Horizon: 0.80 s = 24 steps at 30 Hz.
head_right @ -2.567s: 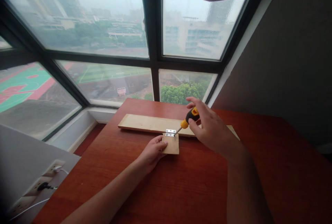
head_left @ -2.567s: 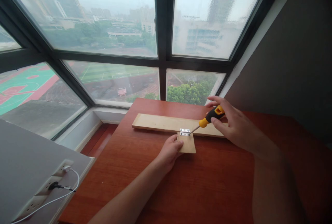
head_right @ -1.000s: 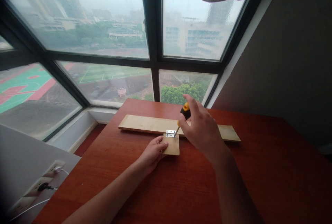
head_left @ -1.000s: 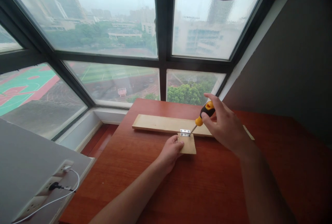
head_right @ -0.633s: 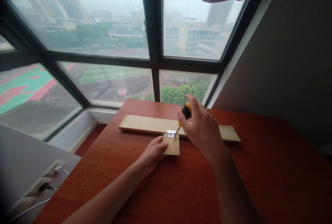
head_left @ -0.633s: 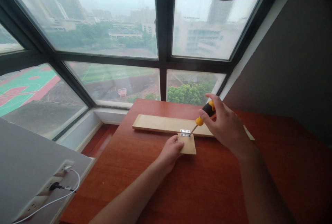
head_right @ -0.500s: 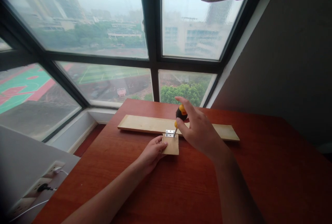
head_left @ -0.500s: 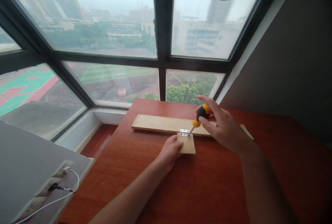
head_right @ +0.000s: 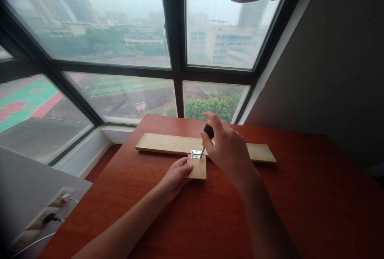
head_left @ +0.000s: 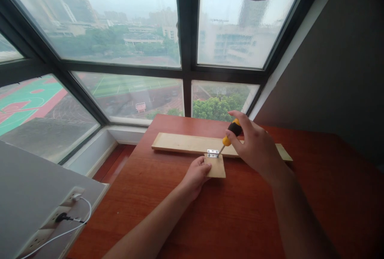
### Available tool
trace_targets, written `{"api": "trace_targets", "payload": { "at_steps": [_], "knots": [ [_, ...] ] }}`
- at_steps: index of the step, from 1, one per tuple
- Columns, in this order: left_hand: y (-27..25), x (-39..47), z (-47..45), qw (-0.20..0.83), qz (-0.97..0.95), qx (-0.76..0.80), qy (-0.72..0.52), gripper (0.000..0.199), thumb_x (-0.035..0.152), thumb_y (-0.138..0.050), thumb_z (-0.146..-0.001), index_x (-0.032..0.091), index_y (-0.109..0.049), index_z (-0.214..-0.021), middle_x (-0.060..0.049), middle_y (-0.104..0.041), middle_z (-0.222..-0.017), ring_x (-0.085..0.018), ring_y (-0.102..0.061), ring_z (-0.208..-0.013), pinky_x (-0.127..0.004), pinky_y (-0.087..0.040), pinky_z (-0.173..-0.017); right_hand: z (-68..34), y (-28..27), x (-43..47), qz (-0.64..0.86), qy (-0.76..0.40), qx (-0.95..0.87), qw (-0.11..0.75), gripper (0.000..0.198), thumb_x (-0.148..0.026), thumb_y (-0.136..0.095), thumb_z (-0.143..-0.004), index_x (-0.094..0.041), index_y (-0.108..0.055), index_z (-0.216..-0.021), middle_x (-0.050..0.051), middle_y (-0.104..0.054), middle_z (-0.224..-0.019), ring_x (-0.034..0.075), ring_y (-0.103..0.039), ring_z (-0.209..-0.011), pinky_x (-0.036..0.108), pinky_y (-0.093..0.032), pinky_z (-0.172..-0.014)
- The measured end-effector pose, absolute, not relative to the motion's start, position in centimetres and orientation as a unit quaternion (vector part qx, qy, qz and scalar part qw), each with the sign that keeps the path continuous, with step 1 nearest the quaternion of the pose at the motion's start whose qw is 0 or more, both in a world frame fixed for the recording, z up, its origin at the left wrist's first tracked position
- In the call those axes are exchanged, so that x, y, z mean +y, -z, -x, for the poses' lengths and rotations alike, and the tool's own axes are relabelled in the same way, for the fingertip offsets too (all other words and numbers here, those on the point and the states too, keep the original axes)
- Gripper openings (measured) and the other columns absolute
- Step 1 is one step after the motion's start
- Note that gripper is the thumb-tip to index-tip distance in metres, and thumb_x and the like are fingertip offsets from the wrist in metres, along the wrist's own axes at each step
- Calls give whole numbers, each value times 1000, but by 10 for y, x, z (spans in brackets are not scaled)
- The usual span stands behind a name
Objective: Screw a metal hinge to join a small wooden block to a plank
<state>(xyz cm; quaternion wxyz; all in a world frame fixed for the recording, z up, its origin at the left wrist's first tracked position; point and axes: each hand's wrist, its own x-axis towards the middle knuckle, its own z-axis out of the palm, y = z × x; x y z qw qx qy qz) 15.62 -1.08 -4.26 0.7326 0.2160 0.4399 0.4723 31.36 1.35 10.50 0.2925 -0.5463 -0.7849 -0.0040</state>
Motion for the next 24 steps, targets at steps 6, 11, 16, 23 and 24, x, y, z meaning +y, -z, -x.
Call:
{"api": "trace_targets", "payload": {
  "at_steps": [6,11,16,23,24],
  "knots": [
    [45,-11,-156,733,-221,438,-471,26,12,-67,-70,12,-64,-96,-12,-71,-98,-19,-67,-79,-28,-53,-70,-316,-102,18,598,48,-746,290,45,-42,-46,-91,-25,-46,-133,10,-69,-108,28,-65,-81,36,-47,-64],
    [44,-11,-157,731,-227,437,-472,27,12,-65,-73,12,-64,-100,-13,-70,-101,-20,-67,-81,-29,-54,-71,-322,-105,18,487,-107,-803,328,47,-28,-43,-91,-27,-40,-138,7,-63,-121,22,-63,-97,33,-50,-79],
    [42,-12,-157,727,-233,447,-466,29,12,-63,-74,13,-63,-103,-13,-70,-103,-20,-68,-82,-28,-54,-70,-314,-103,16,568,39,-766,298,43,-42,-48,-91,-24,-49,-130,8,-69,-103,26,-66,-79,35,-48,-65],
    [43,-12,-157,730,-235,436,-471,29,13,-65,-74,11,-63,-103,-14,-70,-102,-21,-68,-82,-29,-54,-72,-314,-104,16,556,1,-775,300,47,-33,-45,-91,-23,-42,-137,8,-65,-118,25,-66,-85,35,-49,-68],
    [43,-12,-157,730,-236,435,-471,29,13,-65,-74,12,-63,-103,-14,-70,-102,-21,-68,-83,-29,-54,-72,-314,-105,15,537,-24,-786,306,48,-30,-45,-90,-24,-40,-138,8,-65,-118,24,-66,-87,34,-49,-71]
  ]
}}
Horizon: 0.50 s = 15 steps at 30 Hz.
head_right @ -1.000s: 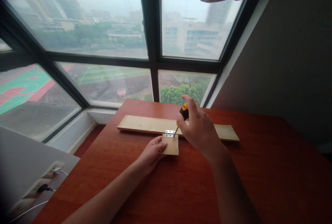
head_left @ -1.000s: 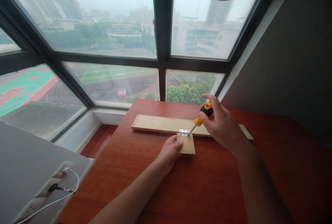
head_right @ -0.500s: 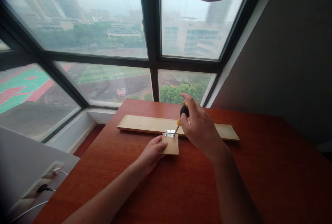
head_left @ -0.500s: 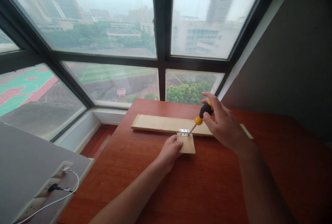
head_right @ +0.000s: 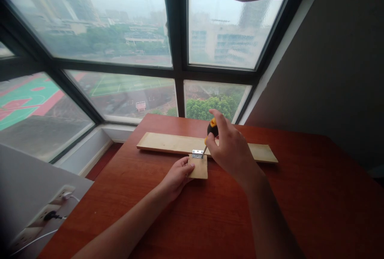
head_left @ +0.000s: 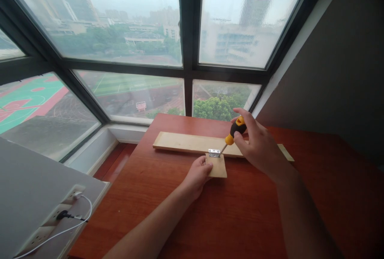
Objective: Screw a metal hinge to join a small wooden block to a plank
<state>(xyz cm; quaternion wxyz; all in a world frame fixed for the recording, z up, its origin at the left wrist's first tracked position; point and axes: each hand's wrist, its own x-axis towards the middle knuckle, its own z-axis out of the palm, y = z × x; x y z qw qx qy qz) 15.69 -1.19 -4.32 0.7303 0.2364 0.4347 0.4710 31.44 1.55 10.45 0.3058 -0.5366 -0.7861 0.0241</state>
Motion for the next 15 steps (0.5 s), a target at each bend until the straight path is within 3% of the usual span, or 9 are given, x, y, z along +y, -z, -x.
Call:
{"api": "trace_targets", "payload": {
  "at_steps": [2,8,13,15],
  "knots": [
    [43,-12,-157,730,-239,433,-472,30,12,-64,-75,12,-62,-105,-13,-70,-102,-21,-68,-83,-29,-53,-73,-315,-105,15,520,-36,-797,305,49,-28,-47,-89,-25,-41,-137,7,-65,-116,23,-65,-89,34,-49,-72],
    [42,-13,-157,730,-237,437,-469,26,13,-63,-76,12,-62,-101,-12,-71,-99,-20,-67,-82,-30,-53,-74,-311,-103,14,596,84,-750,273,41,-48,-52,-88,-25,-53,-123,5,-69,-100,26,-66,-78,33,-44,-58],
    [44,-12,-157,733,-237,436,-466,24,13,-62,-76,12,-61,-101,-13,-70,-99,-20,-67,-82,-31,-53,-75,-315,-105,14,546,-13,-785,292,50,-36,-49,-89,-24,-41,-137,6,-68,-108,22,-66,-80,32,-47,-64],
    [44,-12,-157,733,-238,436,-465,25,12,-62,-76,12,-61,-101,-13,-70,-99,-20,-67,-82,-31,-53,-75,-315,-106,13,537,-19,-791,292,49,-34,-51,-88,-25,-43,-136,5,-68,-106,22,-66,-79,32,-47,-65]
  ]
}}
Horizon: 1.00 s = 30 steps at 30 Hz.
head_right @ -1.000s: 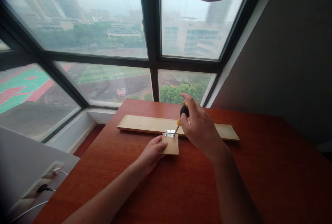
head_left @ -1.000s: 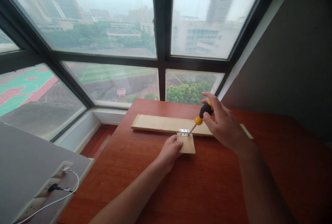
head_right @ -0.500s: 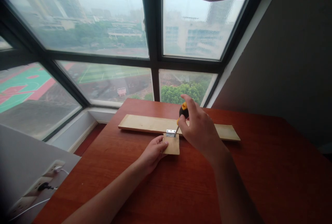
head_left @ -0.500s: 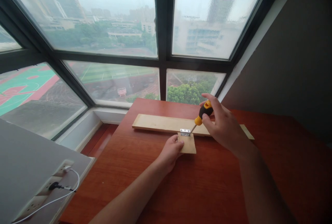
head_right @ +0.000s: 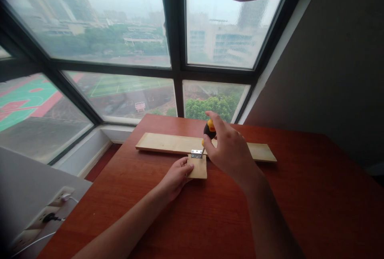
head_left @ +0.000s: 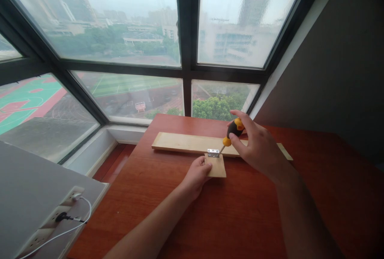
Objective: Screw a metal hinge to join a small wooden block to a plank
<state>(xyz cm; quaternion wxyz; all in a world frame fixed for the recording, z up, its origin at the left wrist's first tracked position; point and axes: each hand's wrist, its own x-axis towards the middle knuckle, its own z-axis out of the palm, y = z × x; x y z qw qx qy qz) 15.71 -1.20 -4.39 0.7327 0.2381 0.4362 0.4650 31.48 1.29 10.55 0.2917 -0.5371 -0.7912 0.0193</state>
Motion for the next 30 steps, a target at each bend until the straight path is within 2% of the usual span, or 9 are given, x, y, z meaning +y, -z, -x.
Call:
{"api": "trace_targets", "payload": {
  "at_steps": [5,11,13,17,19,23,25,30],
  "knots": [
    [43,-12,-157,731,-239,440,-464,24,12,-61,-77,12,-61,-100,-13,-70,-100,-19,-67,-81,-29,-53,-73,-310,-107,10,615,96,-736,266,42,-48,-53,-88,-23,-55,-122,7,-71,-100,28,-66,-77,33,-43,-59],
    [44,-12,-157,733,-234,442,-462,24,12,-63,-76,13,-62,-100,-12,-71,-100,-19,-67,-81,-28,-53,-72,-314,-106,14,559,-15,-771,305,43,-35,-45,-92,-25,-46,-134,4,-69,-105,20,-65,-75,31,-44,-63],
    [44,-12,-157,732,-236,442,-463,25,13,-63,-76,13,-62,-100,-12,-71,-100,-19,-67,-81,-28,-53,-72,-315,-106,15,555,-16,-771,312,39,-38,-47,-91,-25,-52,-127,3,-70,-98,19,-64,-72,30,-43,-63],
    [43,-12,-157,729,-241,443,-462,27,14,-64,-75,13,-62,-102,-12,-70,-99,-19,-67,-81,-28,-53,-71,-313,-106,15,619,85,-728,281,36,-53,-51,-88,-24,-61,-107,3,-70,-85,25,-64,-71,32,-39,-58],
    [44,-12,-157,729,-241,440,-465,28,14,-64,-74,13,-62,-101,-12,-70,-99,-19,-67,-82,-28,-52,-71,-313,-106,14,628,87,-724,273,39,-53,-50,-88,-24,-58,-114,4,-70,-88,26,-64,-73,33,-40,-58],
    [47,-11,-157,731,-239,434,-468,28,15,-67,-72,13,-62,-100,-12,-70,-100,-21,-68,-83,-30,-53,-73,-316,-106,13,542,-29,-784,300,48,-37,-49,-89,-24,-42,-135,6,-67,-111,23,-66,-84,33,-47,-68],
    [47,-10,-157,731,-240,434,-468,28,15,-66,-72,13,-62,-100,-12,-70,-100,-21,-68,-84,-30,-53,-73,-315,-105,13,511,-58,-805,298,52,-33,-49,-89,-24,-38,-138,6,-67,-111,21,-66,-83,32,-49,-70],
    [46,-11,-157,730,-240,438,-467,28,15,-67,-72,14,-63,-99,-12,-70,-99,-21,-68,-83,-30,-53,-72,-308,-102,13,603,96,-745,268,51,-48,-50,-90,-23,-47,-134,6,-71,-93,27,-66,-74,35,-46,-59]
  ]
}}
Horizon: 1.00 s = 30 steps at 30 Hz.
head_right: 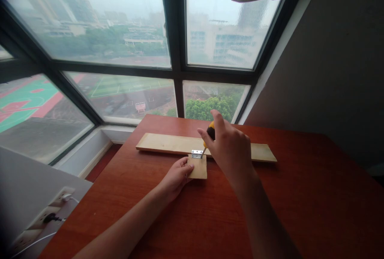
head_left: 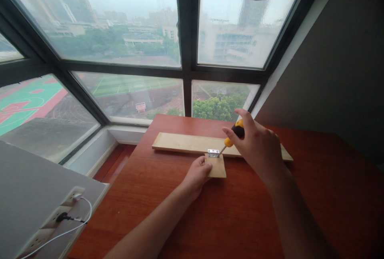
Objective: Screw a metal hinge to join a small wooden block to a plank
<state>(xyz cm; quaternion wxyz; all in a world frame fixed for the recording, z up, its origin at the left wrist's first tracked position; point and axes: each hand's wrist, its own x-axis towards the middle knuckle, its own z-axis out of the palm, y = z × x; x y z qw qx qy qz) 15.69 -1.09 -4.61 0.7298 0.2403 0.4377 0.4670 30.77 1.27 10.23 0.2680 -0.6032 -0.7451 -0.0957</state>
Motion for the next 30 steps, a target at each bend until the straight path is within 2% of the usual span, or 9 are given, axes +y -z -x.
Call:
{"api": "trace_targets", "payload": {
  "at_steps": [3,5,7,11,13,18,20,24,30],
  "knots": [
    [44,-11,-157,730,-238,439,-467,27,15,-66,-72,14,-62,-99,-11,-70,-98,-21,-67,-83,-30,-53,-72,-306,-102,13,605,95,-740,279,52,-41,-45,-91,-21,-41,-139,8,-70,-103,28,-67,-81,35,-46,-60],
    [43,-12,-157,730,-236,439,-467,27,15,-66,-73,13,-62,-99,-12,-70,-98,-21,-67,-84,-30,-53,-73,-307,-102,13,568,49,-765,300,56,-32,-46,-89,-20,-34,-143,9,-67,-113,26,-66,-87,34,-48,-66],
    [42,-12,-157,731,-235,439,-466,27,14,-65,-73,13,-62,-99,-12,-70,-100,-21,-67,-84,-30,-53,-73,-309,-102,13,524,8,-792,312,58,-27,-48,-87,-21,-33,-143,7,-66,-115,23,-65,-90,33,-49,-71],
    [42,-12,-157,731,-233,440,-467,27,14,-66,-72,13,-63,-99,-12,-70,-102,-21,-68,-85,-31,-53,-73,-308,-101,14,555,73,-772,302,42,-43,-52,-89,-23,-53,-126,6,-69,-103,24,-65,-81,32,-45,-62],
    [42,-12,-157,730,-233,441,-468,27,14,-66,-72,13,-63,-98,-13,-70,-102,-21,-68,-85,-30,-53,-73,-308,-102,14,581,95,-750,300,41,-48,-51,-89,-23,-55,-121,6,-69,-100,25,-65,-79,32,-44,-59],
    [41,-12,-158,729,-236,443,-466,27,11,-64,-73,13,-62,-99,-12,-70,-101,-19,-67,-82,-27,-53,-70,-308,-103,13,513,-1,-797,317,50,-28,-48,-87,-21,-40,-135,7,-67,-110,23,-64,-88,32,-47,-70],
    [40,-12,-158,728,-236,444,-466,28,11,-64,-72,13,-62,-100,-12,-70,-102,-18,-67,-81,-26,-53,-69,-307,-101,13,512,8,-801,309,49,-29,-49,-87,-21,-40,-135,7,-67,-110,23,-65,-87,33,-48,-69],
    [41,-12,-157,727,-237,447,-464,27,12,-64,-73,12,-62,-101,-12,-70,-101,-19,-67,-82,-28,-53,-70,-307,-98,16,578,89,-758,289,47,-43,-49,-90,-21,-45,-131,10,-67,-112,29,-66,-83,35,-46,-60],
    [45,-12,-157,727,-237,442,-468,26,14,-65,-73,14,-63,-99,-11,-70,-98,-20,-67,-83,-28,-53,-70,-315,-101,18,526,-9,-790,314,51,-31,-45,-91,-23,-36,-140,10,-64,-118,24,-65,-86,35,-49,-69]
  ]
}}
